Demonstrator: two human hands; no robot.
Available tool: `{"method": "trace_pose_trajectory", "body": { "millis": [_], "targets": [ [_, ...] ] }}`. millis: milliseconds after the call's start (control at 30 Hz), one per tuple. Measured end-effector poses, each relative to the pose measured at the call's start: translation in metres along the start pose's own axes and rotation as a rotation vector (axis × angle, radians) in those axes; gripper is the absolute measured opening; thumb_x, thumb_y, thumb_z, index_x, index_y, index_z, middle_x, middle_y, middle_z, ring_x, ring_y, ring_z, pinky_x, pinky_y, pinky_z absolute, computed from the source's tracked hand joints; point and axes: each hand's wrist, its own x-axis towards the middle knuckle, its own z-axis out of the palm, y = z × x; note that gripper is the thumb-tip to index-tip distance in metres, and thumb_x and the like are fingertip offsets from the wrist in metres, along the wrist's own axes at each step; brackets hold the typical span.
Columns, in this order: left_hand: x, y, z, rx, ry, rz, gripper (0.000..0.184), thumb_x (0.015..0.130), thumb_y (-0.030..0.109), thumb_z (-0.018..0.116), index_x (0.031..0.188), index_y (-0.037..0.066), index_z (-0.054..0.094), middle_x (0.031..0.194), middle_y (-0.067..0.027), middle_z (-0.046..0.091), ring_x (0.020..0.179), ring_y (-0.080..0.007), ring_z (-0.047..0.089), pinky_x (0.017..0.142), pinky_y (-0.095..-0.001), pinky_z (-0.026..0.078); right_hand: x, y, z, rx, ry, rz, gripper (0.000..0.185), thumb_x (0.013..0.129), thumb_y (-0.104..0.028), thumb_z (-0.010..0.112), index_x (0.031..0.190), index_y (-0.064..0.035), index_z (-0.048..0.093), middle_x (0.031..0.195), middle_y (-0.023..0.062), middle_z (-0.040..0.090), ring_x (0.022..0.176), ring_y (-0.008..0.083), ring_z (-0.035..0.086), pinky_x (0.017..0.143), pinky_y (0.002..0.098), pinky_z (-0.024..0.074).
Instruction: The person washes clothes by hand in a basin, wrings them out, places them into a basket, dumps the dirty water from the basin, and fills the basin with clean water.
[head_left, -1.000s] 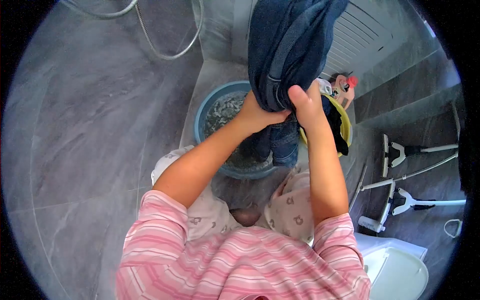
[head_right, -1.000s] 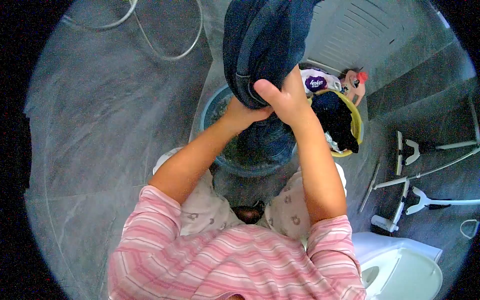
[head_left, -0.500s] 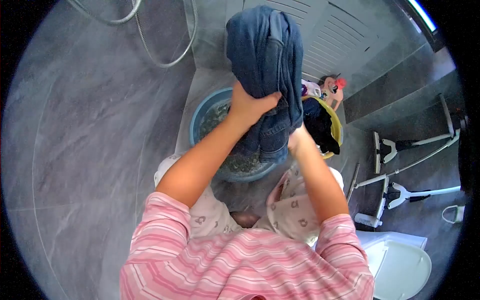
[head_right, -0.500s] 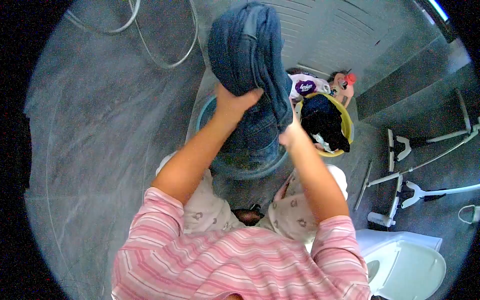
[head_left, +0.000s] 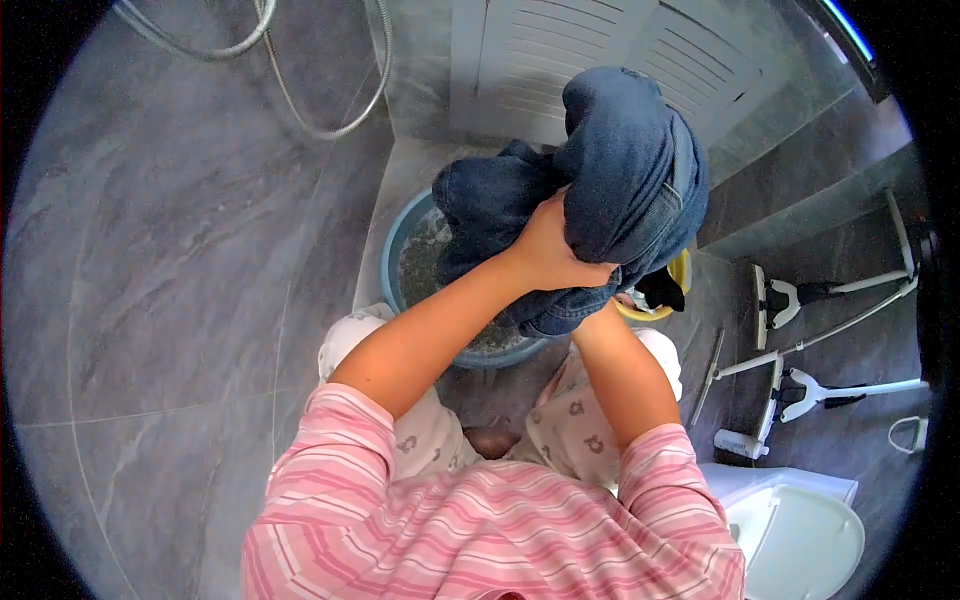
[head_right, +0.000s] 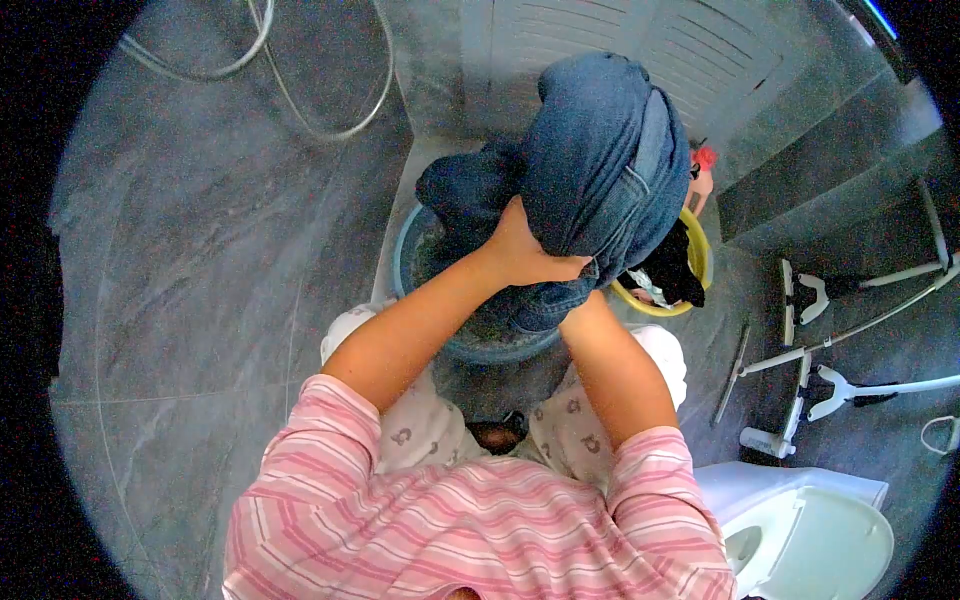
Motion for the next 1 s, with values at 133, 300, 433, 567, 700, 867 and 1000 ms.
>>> {"method": "trace_pose_trajectory", "body": {
  "millis": [133,300,433,567,700,867,1000],
  "targets": [
    [-0.002,-0.003,0.001,-0.045,0.037,-0.033,0.069,0.052,0.021,0.078,0.111,-0.002,0.050,0.107,-0.0185,0.057,0.102,-0.0303,0.055,0.091,-0.0360,0.040,0.002,0.000,-0.001,0.000,-0.014,-0.002,0.057,0.085,-0.052,0.043,0.121,-0.0069,0.049,0.116,0.0117,0.054,0.105,0.0259,0.052,0.090,0.0392,0.0412],
    [0.002,-0.003,-0.008,-0.134,0.030,-0.317,0.078,0.055,0.018,0.079,0.119,-0.005,0.042,0.115,-0.0198,0.052,0.110,-0.0290,0.050,0.098,-0.0363,0.034,0.005,0.005,0.000,0.009,-0.020,-0.003,0.056,0.086,-0.051,0.043,0.120,-0.0069,0.049,0.115,0.0116,0.055,0.104,0.0258,0.053,0.090,0.0392,0.0413],
    [0.005,-0.003,-0.017,-0.102,0.063,-0.333,0.069,0.056,0.015,0.078,0.114,-0.004,0.047,0.111,-0.0190,0.056,0.105,-0.0287,0.053,0.094,-0.0368,0.038,0.011,0.011,-0.001,0.043,-0.018,0.006,0.056,0.086,-0.051,0.044,0.119,-0.0068,0.050,0.115,0.0116,0.055,0.104,0.0257,0.053,0.090,0.0391,0.0414],
    [0.008,-0.009,-0.036,-0.032,0.033,-0.253,0.062,0.057,0.015,0.076,0.110,-0.003,0.050,0.105,-0.0172,0.059,0.100,-0.0253,0.057,0.088,-0.0347,0.042,0.029,0.028,-0.025,0.182,0.080,0.035,0.055,0.086,-0.051,0.044,0.118,-0.0068,0.050,0.114,0.0116,0.056,0.104,0.0255,0.053,0.089,0.0391,0.0415],
    [0.010,-0.007,-0.042,-0.040,0.121,-0.278,0.063,0.057,0.016,0.076,0.111,-0.003,0.049,0.105,-0.0187,0.059,0.101,-0.0257,0.057,0.088,-0.0350,0.042,0.050,0.027,-0.090,0.254,0.408,0.144,0.051,0.087,-0.050,0.039,0.112,-0.0082,0.053,0.108,0.0096,0.058,0.103,0.0226,0.052,0.089,0.0368,0.0397],
    [0.011,-0.014,-0.051,0.032,0.127,-0.303,0.065,0.056,0.017,0.076,0.112,-0.001,0.049,0.106,-0.0189,0.059,0.100,-0.0281,0.057,0.088,-0.0353,0.043,0.036,-0.005,-0.070,0.044,0.016,-0.080,0.062,0.086,-0.053,0.042,0.124,-0.0036,0.044,0.122,0.0074,0.050,0.112,0.0214,0.046,0.101,0.0351,0.0261],
    [0.009,-0.021,-0.048,0.068,0.068,-0.277,0.067,0.055,0.018,0.076,0.113,-0.001,0.049,0.104,-0.0185,0.059,0.099,-0.0294,0.058,0.088,-0.0359,0.043,0.020,-0.007,-0.063,-0.462,-0.243,-0.062,0.065,0.073,-0.022,0.069,0.127,-0.0012,0.039,0.124,0.0073,0.047,0.114,0.0185,0.042,0.098,0.0316,0.0315]
  ]
}}
